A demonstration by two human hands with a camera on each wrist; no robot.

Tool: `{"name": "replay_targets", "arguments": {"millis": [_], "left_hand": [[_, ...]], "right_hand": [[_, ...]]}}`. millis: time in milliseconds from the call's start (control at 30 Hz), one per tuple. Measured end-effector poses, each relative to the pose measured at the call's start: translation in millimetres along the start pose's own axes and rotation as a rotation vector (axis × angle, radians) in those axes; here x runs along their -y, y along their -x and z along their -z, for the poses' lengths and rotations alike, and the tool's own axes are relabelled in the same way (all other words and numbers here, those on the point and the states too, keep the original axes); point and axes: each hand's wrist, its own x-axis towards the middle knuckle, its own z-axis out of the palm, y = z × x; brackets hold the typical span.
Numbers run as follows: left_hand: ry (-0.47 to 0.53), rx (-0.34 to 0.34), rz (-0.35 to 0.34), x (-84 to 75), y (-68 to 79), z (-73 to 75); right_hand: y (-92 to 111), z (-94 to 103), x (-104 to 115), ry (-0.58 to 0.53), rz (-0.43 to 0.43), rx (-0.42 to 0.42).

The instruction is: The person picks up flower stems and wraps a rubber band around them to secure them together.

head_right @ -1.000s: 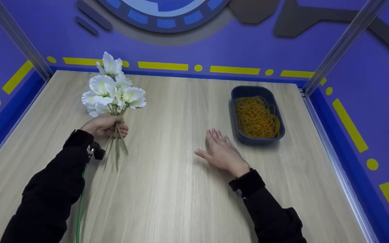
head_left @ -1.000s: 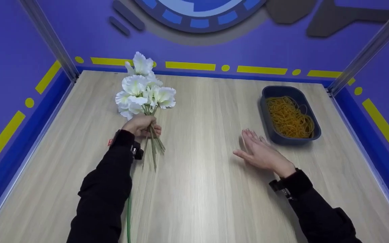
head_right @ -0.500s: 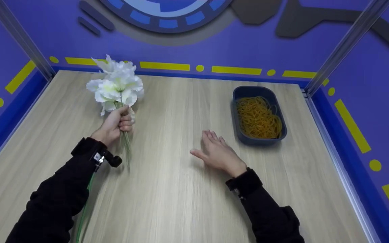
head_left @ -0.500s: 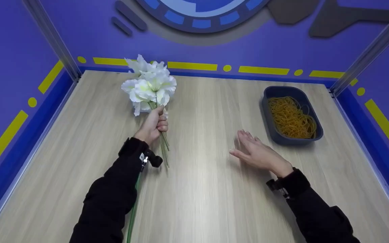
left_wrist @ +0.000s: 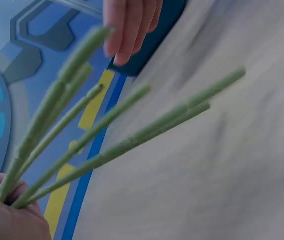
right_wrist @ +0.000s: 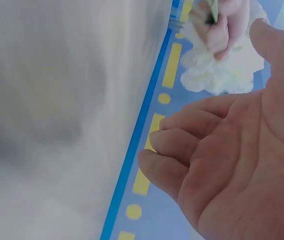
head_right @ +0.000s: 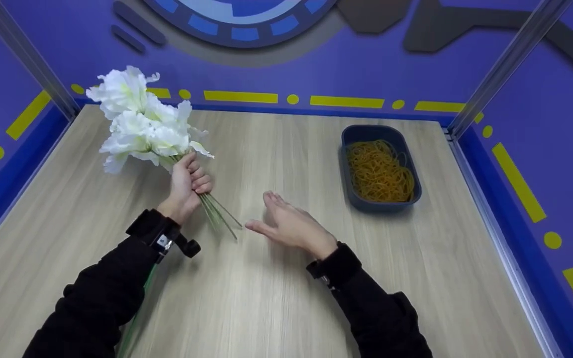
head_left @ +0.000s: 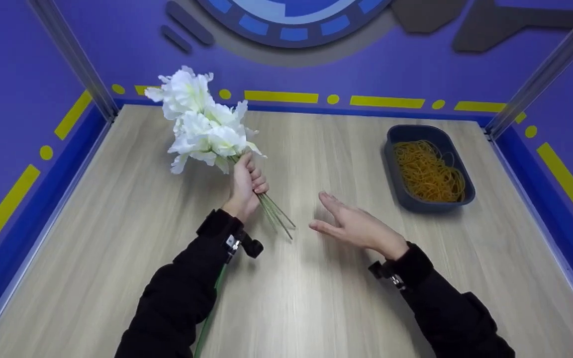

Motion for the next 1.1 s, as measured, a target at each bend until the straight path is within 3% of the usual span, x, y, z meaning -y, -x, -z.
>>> {"name": "replay_targets", "arguments": {"millis": [167,367,567,833,1100], "left_hand": [[0.036,0.024,-0.069,16.5,8.3,-13.9],[0.118,0.106,-0.148,33.7,26.3,-31.5],[0.230,0.178,-0.151,46.4,41.4,-43.2],[0.327,0.182,-0.183,57.1,50.8,-46.6],[0.373,0.166,-0.244,56.3,55.6,-45.1]], "right_hand": [[-9.9,-5.9,18.8,-0.001,0.054,-0.007],[-19.2,-8.5,33.6,0.035,0.100,-0.111],[-23.5,-10.5,40.3,0.029,0.087,-0.198],[-25.2,-18.6,41.9,0.036,0.065,-0.312],[-26.0,-30.7,48.2,0.167,0.053,-0.431]]}}
